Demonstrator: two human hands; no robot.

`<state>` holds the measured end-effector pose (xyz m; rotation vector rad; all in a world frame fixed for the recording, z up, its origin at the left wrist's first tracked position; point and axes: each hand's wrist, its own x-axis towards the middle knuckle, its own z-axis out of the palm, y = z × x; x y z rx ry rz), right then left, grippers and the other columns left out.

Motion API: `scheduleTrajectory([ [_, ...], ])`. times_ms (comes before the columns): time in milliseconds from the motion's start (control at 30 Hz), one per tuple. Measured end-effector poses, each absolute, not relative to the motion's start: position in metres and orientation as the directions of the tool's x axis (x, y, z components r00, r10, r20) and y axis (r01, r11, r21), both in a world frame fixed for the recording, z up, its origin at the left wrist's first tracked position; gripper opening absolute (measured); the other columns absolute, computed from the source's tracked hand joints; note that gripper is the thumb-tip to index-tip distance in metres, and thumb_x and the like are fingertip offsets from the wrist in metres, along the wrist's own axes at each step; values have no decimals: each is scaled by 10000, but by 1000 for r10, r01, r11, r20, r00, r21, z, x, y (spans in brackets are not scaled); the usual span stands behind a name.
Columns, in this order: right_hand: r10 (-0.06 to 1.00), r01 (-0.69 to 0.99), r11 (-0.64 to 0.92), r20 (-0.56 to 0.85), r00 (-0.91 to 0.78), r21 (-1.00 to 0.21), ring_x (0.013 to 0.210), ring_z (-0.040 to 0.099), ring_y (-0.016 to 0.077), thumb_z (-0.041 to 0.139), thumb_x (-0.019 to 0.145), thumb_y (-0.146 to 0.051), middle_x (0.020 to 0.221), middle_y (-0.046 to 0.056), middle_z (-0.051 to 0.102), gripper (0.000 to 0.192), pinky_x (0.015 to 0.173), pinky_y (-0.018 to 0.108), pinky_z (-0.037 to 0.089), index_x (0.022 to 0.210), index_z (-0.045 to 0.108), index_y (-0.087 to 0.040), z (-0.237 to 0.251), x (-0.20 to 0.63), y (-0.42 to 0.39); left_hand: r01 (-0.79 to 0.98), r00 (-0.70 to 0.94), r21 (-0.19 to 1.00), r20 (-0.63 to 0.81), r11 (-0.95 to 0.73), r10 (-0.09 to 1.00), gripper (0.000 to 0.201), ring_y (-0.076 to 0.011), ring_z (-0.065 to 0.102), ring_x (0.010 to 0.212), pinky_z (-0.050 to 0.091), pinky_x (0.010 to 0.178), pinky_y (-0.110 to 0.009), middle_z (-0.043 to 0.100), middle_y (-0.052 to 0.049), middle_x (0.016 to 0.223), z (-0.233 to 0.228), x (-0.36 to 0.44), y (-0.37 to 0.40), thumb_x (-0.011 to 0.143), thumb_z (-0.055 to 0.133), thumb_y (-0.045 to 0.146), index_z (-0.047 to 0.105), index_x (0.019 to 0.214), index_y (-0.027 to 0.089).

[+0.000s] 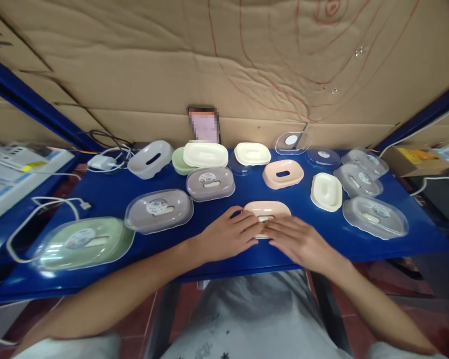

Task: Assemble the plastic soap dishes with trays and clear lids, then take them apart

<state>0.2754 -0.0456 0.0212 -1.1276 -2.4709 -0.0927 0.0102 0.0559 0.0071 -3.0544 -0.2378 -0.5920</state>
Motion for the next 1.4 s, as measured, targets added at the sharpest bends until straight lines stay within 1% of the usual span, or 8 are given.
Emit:
scheduleTrajectory([
  [100, 772, 818, 558, 449, -450, -139, 1279, 714, 262, 496, 1095, -194, 1363, 78, 768, 367, 1105, 464, 552, 1405, 680, -263, 54, 317, 13, 199, 912, -9, 367, -980, 182, 145, -237, 682, 1172, 431, 1078, -429, 764, -70, 1174, 8, 7, 61, 1096, 593, 283, 676, 1168, 188],
  [300, 936, 988, 68, 336, -110, 135, 1485, 517, 407, 586, 979, -218, 1588, 255, 567, 647, 1210, 617, 370, 1598, 455, -80, 64, 376, 130, 208, 913, -26, 364, -978, 185, 129, -229, 676, 1140, 414, 1055, -413, 750, -63, 1172, 12, 3, 67, 1089, 605, 295, 666, 1128, 189],
  [533, 912, 986, -45, 408, -26, 163, 1434, 484, 453, 620, 975, -270, 1581, 279, 520, 682, 1185, 660, 315, 1602, 424, -90, 41, 369, 149, 239, 904, -32, 372, -970, 211, 113, -230, 675, 1134, 412, 1042, -406, 747, -62, 1159, 12, 2, 69, 1090, 598, 282, 669, 1093, 195],
  [667, 918, 993, -81, 396, 39, 90, 1398, 510, 421, 602, 994, -248, 1494, 267, 572, 466, 1179, 618, 338, 1436, 561, -105, 50, 368, 156, 289, 875, -6, 408, -957, 262, 114, -232, 683, 1140, 427, 1029, -399, 749, -64, 1154, 11, 0, 75, 1089, 588, 258, 678, 1078, 188],
  [800, 931, 997, -73, 360, 62, 15, 1273, 611, 375, 534, 998, -199, 1460, 252, 605, 461, 1047, 513, 469, 1453, 556, -126, 61, 361, 152, 308, 866, 6, 412, -952, 282, 134, -240, 691, 1147, 440, 1009, -400, 754, -63, 1144, 10, -1, 78, 1095, 581, 261, 691, 1079, 187],
  [967, 955, 996, 83, 287, -71, -29, 1307, 620, 373, 589, 983, -280, 1362, 140, 706, 388, 1110, 552, 440, 1357, 681, -237, 57, 346, 129, 320, 865, 21, 401, -947, 301, 130, -242, 691, 1172, 448, 1020, -403, 753, -69, 1169, 10, -2, 78, 1092, 598, 274, 698, 1100, 192],
  [1167, 935, 869, 334, 246, -256, -365, 1415, 594, 349, 653, 979, -544, 1531, 128, 619, 577, 1153, 547, 491, 1485, 611, -270, 33, 345, 100, 309, 868, 57, 391, -949, 306, 147, -250, 703, 1157, 488, 1014, -413, 750, -77, 1179, 9, -4, 82, 1099, 579, 283, 690, 1108, 187],
  [1400, 900, 874, 395, 311, -306, -283, 1471, 553, 359, 597, 1060, -469, 1568, 82, 626, 458, 1216, 575, 420, 1493, 637, -324, 52, 316, 73, 341, 786, 240, 457, -909, 416, 238, -317, 631, 1358, 565, 1108, -469, 634, -168, 1395, 6, -5, 83, 1039, 665, 247, 617, 1265, 185],
])
